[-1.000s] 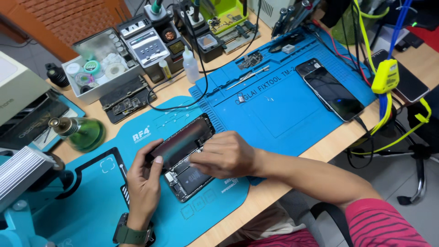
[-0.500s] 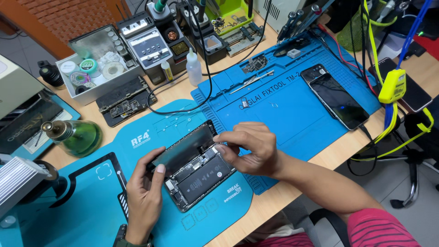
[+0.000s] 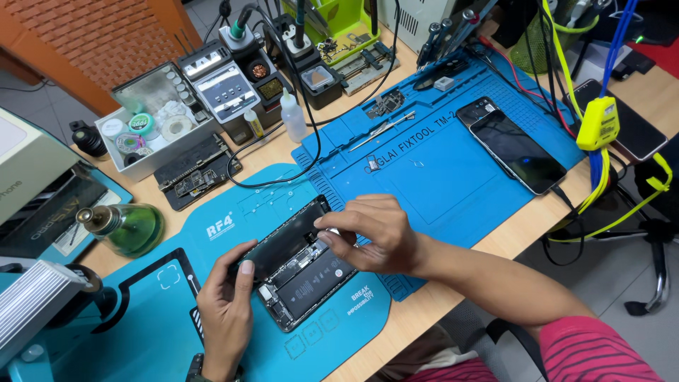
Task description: The person works on a disassembled smartphone placed on a blue anti-static mat. They use a metal spudger to pry and disconnect internal components, then use a screwdriver to remove screws from the device's frame. The person handles the screen assembly and the phone's main body throughout the process.
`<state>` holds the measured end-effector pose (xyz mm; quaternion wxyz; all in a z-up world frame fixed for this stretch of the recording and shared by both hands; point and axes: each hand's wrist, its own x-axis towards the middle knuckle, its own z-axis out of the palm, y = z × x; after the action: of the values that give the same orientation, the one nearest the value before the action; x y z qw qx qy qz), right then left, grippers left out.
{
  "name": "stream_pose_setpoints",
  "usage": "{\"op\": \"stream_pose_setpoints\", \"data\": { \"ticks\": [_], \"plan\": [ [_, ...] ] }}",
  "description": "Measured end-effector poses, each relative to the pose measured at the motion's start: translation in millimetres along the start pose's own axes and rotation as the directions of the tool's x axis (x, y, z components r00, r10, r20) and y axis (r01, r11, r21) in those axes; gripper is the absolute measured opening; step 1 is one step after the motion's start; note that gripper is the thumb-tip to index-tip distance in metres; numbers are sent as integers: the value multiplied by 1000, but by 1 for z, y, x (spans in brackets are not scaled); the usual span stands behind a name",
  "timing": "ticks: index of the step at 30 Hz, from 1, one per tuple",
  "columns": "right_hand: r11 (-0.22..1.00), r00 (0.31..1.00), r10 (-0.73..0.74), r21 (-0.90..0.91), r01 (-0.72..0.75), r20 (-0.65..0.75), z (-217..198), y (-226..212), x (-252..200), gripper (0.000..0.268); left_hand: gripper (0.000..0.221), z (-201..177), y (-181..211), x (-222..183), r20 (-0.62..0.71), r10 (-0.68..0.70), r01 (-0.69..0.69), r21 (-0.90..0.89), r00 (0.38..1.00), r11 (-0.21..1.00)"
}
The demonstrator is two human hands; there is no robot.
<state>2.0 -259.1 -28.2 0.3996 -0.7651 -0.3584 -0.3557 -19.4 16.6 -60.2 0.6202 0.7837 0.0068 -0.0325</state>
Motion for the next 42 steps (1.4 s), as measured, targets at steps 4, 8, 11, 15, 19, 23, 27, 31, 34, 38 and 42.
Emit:
{"op": "stream_pose_setpoints", "data": {
  "ticks": [4, 8, 11, 15, 19, 23, 27, 31, 34, 38, 42],
  "plan": [
    [1000, 1000, 9, -2, -9, -17, -3, -2, 3, 11, 41, 0, -1, -1, -1, -5, 5, 3, 1000, 1000],
    [1000, 999, 26, -14, -27, -37, -9, 1, 5, 11, 40, 1, -1, -2, -2, 16, -16, 13, 1000, 1000],
    [982, 980, 139, -111, -155, -142, -37, 15, 9, 15, 38, 0, -1, -2, -7, 64, -64, 65, 998, 996],
    [792, 728, 506, -85, -604, -463, -119, 77, 38, 23, 41, -2, -2, -3, 24, 68, -70, 116, 997, 991],
    [669, 734, 526, -323, -669, -430, -168, 214, 3, 20, 41, -1, 0, -4, 45, 65, -68, 64, 997, 996],
    [534, 756, 513, -538, -652, -407, -157, 292, -23, 25, 41, -3, 1, -3, 71, 73, -77, 61, 995, 995],
    [400, 700, 512, -583, -707, -498, -135, 293, -15, 31, 41, -3, -1, -2, 82, 119, -124, 64, 990, 990],
    [244, 539, 640, -520, -818, -548, -121, 284, -1, 29, 40, -3, 0, -2, 76, 138, -145, 99, 988, 985],
    [148, 419, 740, -481, -864, -526, -120, 295, -5, 39, 42, -3, 1, -2, 72, 107, -114, 97, 992, 989],
    [224, 600, 687, -665, -712, -410, -125, 304, -10, 22, 40, -3, 3, -1, 71, 131, -138, 109, 989, 984],
    [127, 645, 648, -778, -615, -404, -136, 357, -31, 22, 39, -5, 2, 0, 84, 236, -244, 108, 968, 964]
  ]
}}
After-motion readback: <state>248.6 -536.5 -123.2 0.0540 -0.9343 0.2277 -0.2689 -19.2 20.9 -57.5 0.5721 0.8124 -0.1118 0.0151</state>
